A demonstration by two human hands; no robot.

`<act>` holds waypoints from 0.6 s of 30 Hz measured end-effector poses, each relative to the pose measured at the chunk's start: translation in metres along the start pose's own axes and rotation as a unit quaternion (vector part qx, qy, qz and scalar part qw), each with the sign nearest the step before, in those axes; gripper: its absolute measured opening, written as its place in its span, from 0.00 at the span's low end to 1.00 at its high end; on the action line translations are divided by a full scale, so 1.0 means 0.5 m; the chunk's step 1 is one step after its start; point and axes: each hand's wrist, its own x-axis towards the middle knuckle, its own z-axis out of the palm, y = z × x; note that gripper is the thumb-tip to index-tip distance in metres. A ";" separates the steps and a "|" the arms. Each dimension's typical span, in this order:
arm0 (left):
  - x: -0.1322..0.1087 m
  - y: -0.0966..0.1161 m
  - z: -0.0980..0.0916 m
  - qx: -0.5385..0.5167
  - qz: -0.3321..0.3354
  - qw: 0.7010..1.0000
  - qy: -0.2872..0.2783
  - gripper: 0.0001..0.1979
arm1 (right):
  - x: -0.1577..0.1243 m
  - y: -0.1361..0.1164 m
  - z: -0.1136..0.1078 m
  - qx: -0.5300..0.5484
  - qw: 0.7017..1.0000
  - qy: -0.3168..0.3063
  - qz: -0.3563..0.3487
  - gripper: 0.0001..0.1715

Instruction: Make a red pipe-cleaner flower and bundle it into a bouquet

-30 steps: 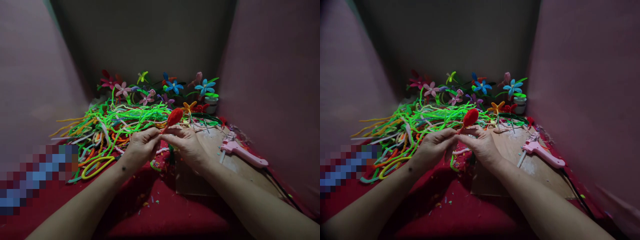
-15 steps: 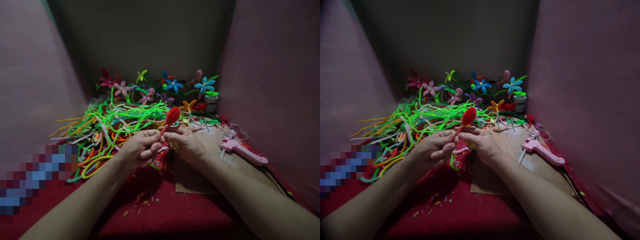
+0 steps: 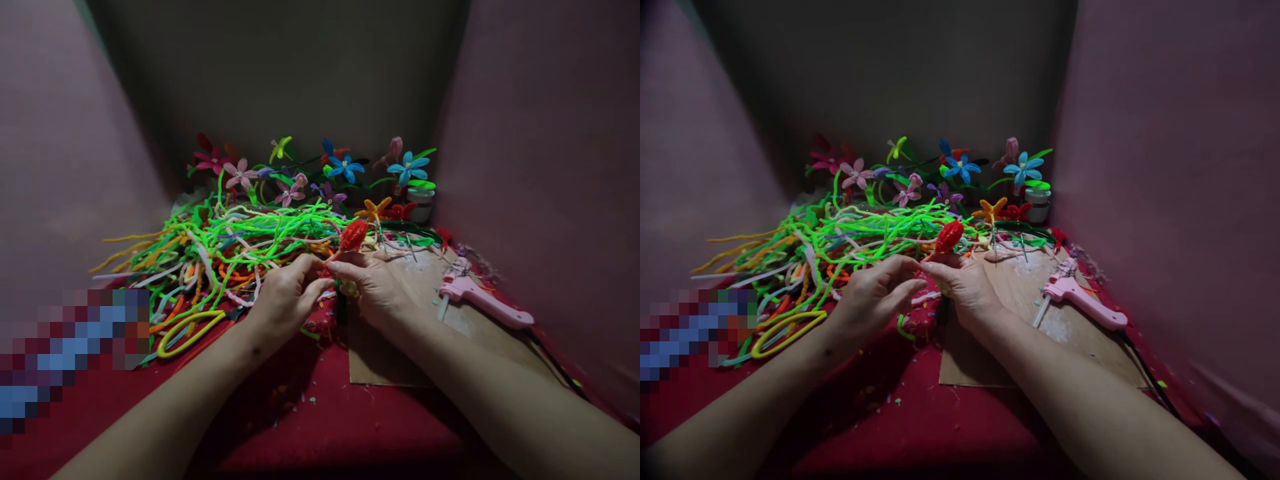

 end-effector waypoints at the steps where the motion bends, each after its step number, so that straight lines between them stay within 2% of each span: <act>1: -0.002 -0.006 0.004 0.069 0.033 0.997 0.021 0.08 | -0.001 0.002 0.000 -0.002 1.000 -0.001 0.000 0.04; 4: -0.008 -0.020 0.010 0.184 0.110 0.975 0.049 0.07 | -0.006 0.004 0.004 -0.015 1.000 -0.001 -0.006 0.05; 8: -0.011 -0.024 0.008 0.210 0.149 0.965 0.041 0.09 | -0.009 0.003 0.010 -0.016 1.000 0.002 -0.021 0.07; 15: -0.004 -0.007 -0.007 0.105 0.109 0.986 0.069 0.08 | -0.014 -0.015 0.019 -0.060 0.997 -0.020 -0.042 0.09; 18: -0.003 0.006 -0.013 0.038 0.062 0.996 0.059 0.07 | -0.019 -0.020 0.017 -0.078 0.995 -0.034 -0.057 0.09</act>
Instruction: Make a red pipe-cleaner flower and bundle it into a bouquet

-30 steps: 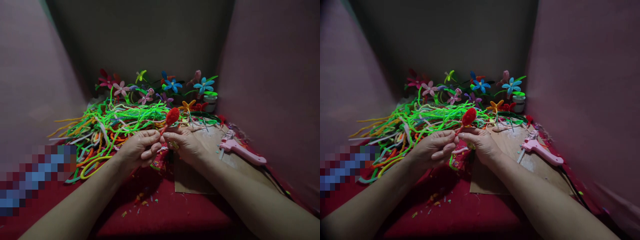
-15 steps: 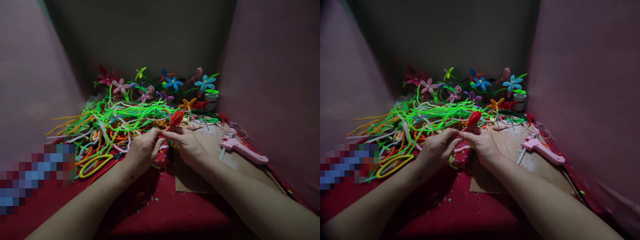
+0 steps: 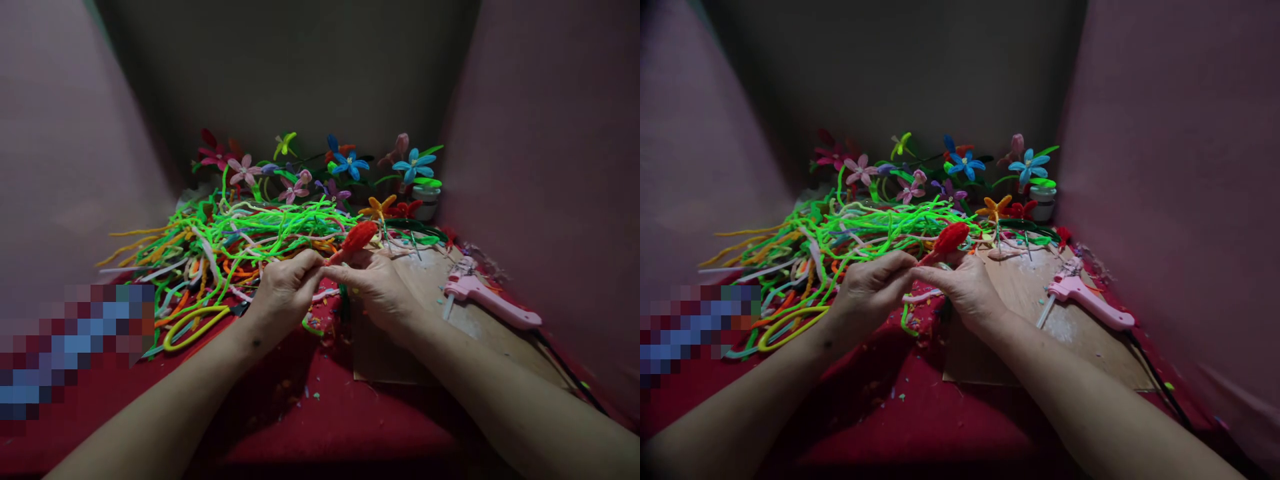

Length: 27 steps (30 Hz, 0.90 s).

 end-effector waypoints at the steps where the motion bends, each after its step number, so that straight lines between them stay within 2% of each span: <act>1: 0.001 0.005 -0.002 -0.029 -0.025 0.999 -0.007 0.08 | -0.001 -0.001 -0.001 -0.007 1.000 -0.002 -0.003 0.08; 4: 0.003 0.019 -0.009 -0.147 -0.107 0.983 -0.039 0.08 | -0.002 -0.005 -0.003 -0.022 1.000 -0.006 -0.008 0.07; 9: 0.007 0.026 -0.020 -0.331 -0.210 0.916 -0.084 0.07 | 0.000 -0.013 -0.004 0.005 0.999 -0.025 0.019 0.07; 16: 0.008 0.017 -0.024 -0.475 -0.244 0.834 -0.138 0.07 | 0.008 -0.002 -0.012 0.074 0.995 -0.034 0.065 0.07; 20: 0.010 0.001 -0.023 -0.528 -0.246 0.787 -0.202 0.08 | 0.013 0.001 -0.018 0.105 0.985 -0.052 0.126 0.13; 22: 0.011 -0.008 -0.025 -0.540 -0.250 0.769 -0.234 0.06 | 0.013 0.001 -0.019 0.110 0.983 -0.073 0.131 0.14; 25: 0.012 -0.011 -0.029 -0.529 -0.250 0.769 -0.258 0.06 | 0.013 0.004 -0.019 0.112 0.986 -0.070 0.100 0.11; 26: 0.013 -0.008 -0.030 -0.507 -0.243 0.785 -0.259 0.07 | 0.012 0.006 -0.018 0.111 0.988 -0.059 0.087 0.10; 27: 0.013 -0.004 -0.031 -0.468 -0.230 0.814 -0.255 0.09 | 0.012 0.007 -0.016 0.108 0.990 -0.046 0.079 0.09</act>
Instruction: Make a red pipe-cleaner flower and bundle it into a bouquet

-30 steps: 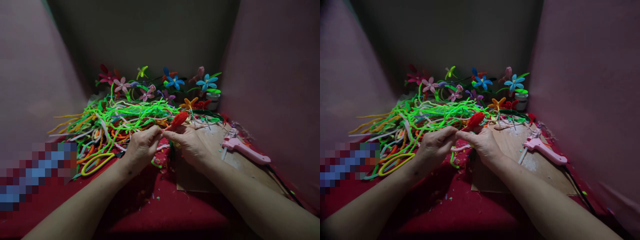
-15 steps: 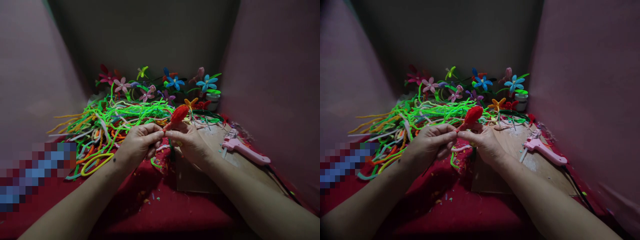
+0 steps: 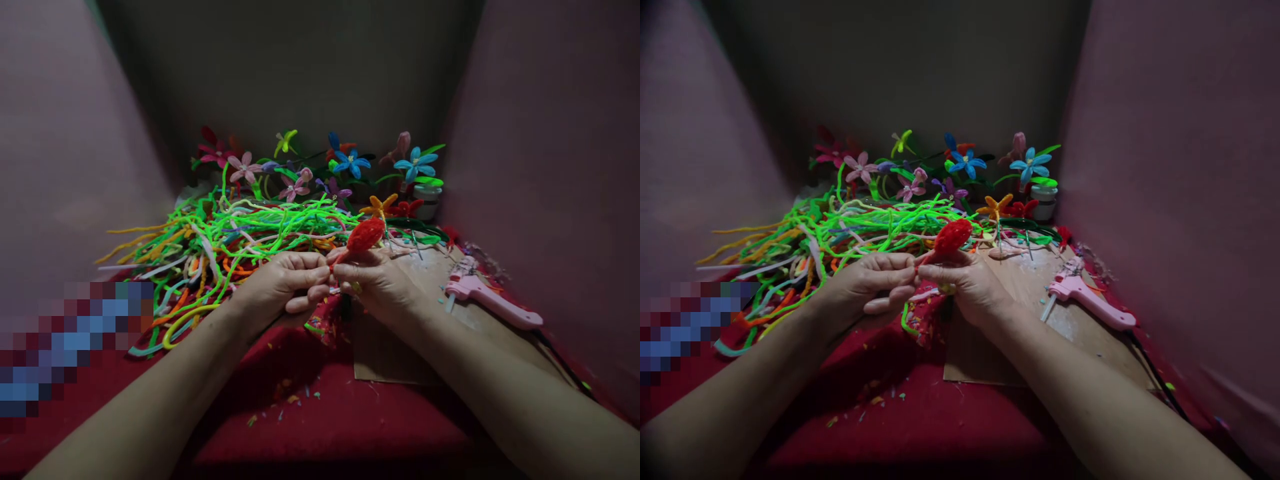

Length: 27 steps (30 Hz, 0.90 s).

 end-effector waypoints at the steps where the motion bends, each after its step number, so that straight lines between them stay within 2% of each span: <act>1: 0.000 0.001 0.004 0.069 0.017 0.997 0.021 0.11 | 0.000 0.002 0.001 -0.003 1.000 0.014 -0.005 0.08; 2: 0.001 0.000 0.008 0.155 0.041 0.986 0.047 0.12 | 0.000 0.003 0.003 -0.004 1.000 0.030 -0.006 0.07; 3: 0.002 -0.003 0.012 0.250 0.075 0.962 0.076 0.11 | 0.000 0.004 0.005 -0.004 0.999 0.048 -0.003 0.07; 4: 0.005 -0.009 0.014 0.346 0.115 0.925 0.107 0.10 | 0.000 0.005 0.007 -0.002 0.998 0.068 -0.001 0.07; 6: 0.011 -0.027 0.015 0.505 0.197 0.824 0.163 0.07 | 0.000 0.007 0.011 0.001 0.994 0.106 0.003 0.09; 8: 0.016 -0.048 0.010 0.601 0.255 0.731 0.197 0.06 | -0.002 0.009 0.014 -0.009 0.992 0.127 0.000 0.09; 9: 0.018 -0.056 0.008 0.621 0.274 0.706 0.204 0.07 | -0.002 0.010 0.015 -0.018 0.991 0.129 -0.005 0.09; 10: 0.019 -0.062 0.005 0.624 0.284 0.697 0.211 0.08 | -0.003 0.011 0.015 -0.026 0.992 0.125 -0.011 0.09; 12: 0.019 -0.063 0.004 0.589 0.285 0.722 0.225 0.09 | -0.005 0.011 0.016 -0.041 0.994 0.104 -0.023 0.08; 15: 0.012 -0.043 0.010 0.484 0.234 0.805 0.250 0.09 | -0.008 0.007 0.018 -0.064 0.996 0.057 -0.032 0.08; 18: 0.004 -0.014 0.021 0.362 0.156 0.889 0.233 0.10 | -0.012 -0.003 0.021 -0.077 0.996 0.028 -0.030 0.09; 20: 0.001 0.001 0.027 0.274 0.112 0.932 0.211 0.12 | -0.012 -0.009 0.021 -0.084 0.996 0.019 -0.018 0.07; 23: 0.000 0.008 0.026 0.150 0.074 0.971 0.174 0.13 | -0.008 -0.010 0.013 -0.089 0.996 0.019 -0.006 0.05; 27: 0.005 -0.001 0.012 0.002 0.035 0.994 0.102 0.10 | 0.002 0.000 -0.003 -0.042 0.999 0.010 0.011 0.07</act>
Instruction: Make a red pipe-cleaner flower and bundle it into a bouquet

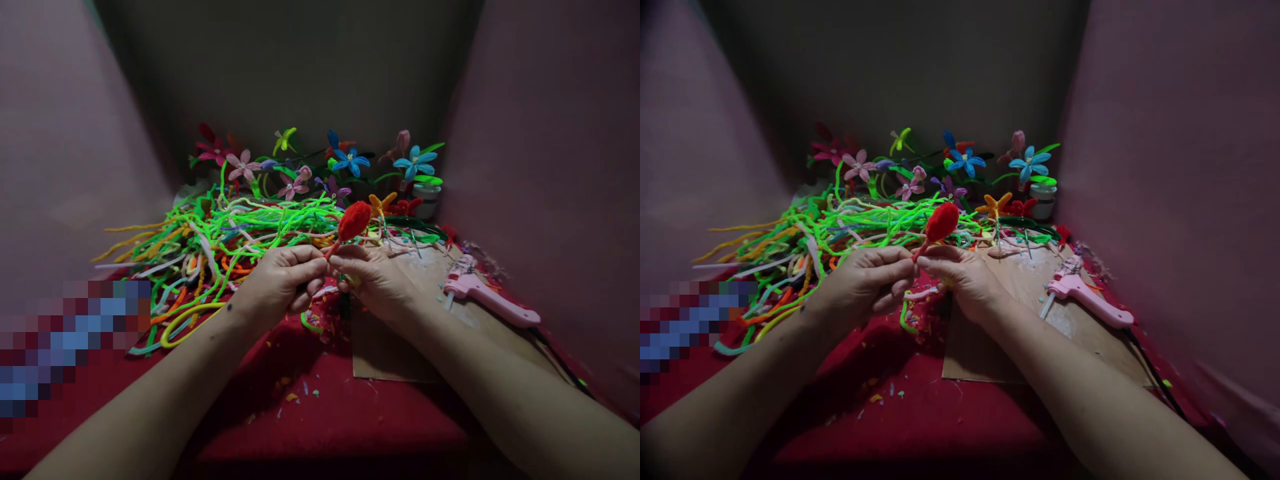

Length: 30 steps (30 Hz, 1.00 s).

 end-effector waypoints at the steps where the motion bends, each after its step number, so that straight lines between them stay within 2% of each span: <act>1: 0.002 -0.003 -0.004 -0.034 -0.016 0.999 -0.023 0.09 | 0.002 0.003 -0.002 0.019 1.000 -0.011 0.009 0.09; 5: 0.006 -0.013 -0.019 -0.121 -0.065 0.984 -0.110 0.08 | 0.003 0.008 -0.004 0.076 0.993 -0.077 0.049 0.14; 8: 0.004 -0.011 -0.019 -0.091 -0.066 0.986 -0.127 0.09 | 0.002 0.008 -0.001 0.089 0.992 -0.076 0.044 0.10; 11: -0.001 -0.003 -0.006 0.049 -0.006 0.996 -0.070 0.12 | 0.002 0.006 0.001 0.094 0.995 -0.023 0.021 0.09; 14: -0.005 0.005 0.008 0.188 0.047 0.981 -0.022 0.13 | 0.003 0.002 0.002 0.097 0.994 0.037 0.018 0.10; 18: -0.003 0.000 0.014 0.244 0.086 0.966 0.013 0.10 | 0.004 0.003 0.001 0.093 0.994 0.064 0.007 0.10; 21: 0.000 -0.017 0.010 0.326 0.161 0.928 0.080 0.10 | 0.004 0.008 0.001 0.087 0.994 0.071 0.007 0.11; 23: 0.001 -0.028 0.007 0.410 0.214 0.880 0.113 0.08 | 0.003 0.011 0.003 0.085 0.993 0.080 0.012 0.12; 26: 0.001 -0.040 0.004 0.507 0.265 0.811 0.123 0.07 | 0.000 0.012 0.008 0.080 0.992 0.089 0.029 0.13; 28: -0.001 -0.042 0.004 0.516 0.275 0.802 0.124 0.10 | -0.003 0.010 0.012 0.078 0.993 0.084 0.035 0.13; 30: -0.003 -0.036 0.006 0.485 0.259 0.824 0.135 0.10 | -0.006 0.006 0.015 0.078 0.994 0.071 0.033 0.12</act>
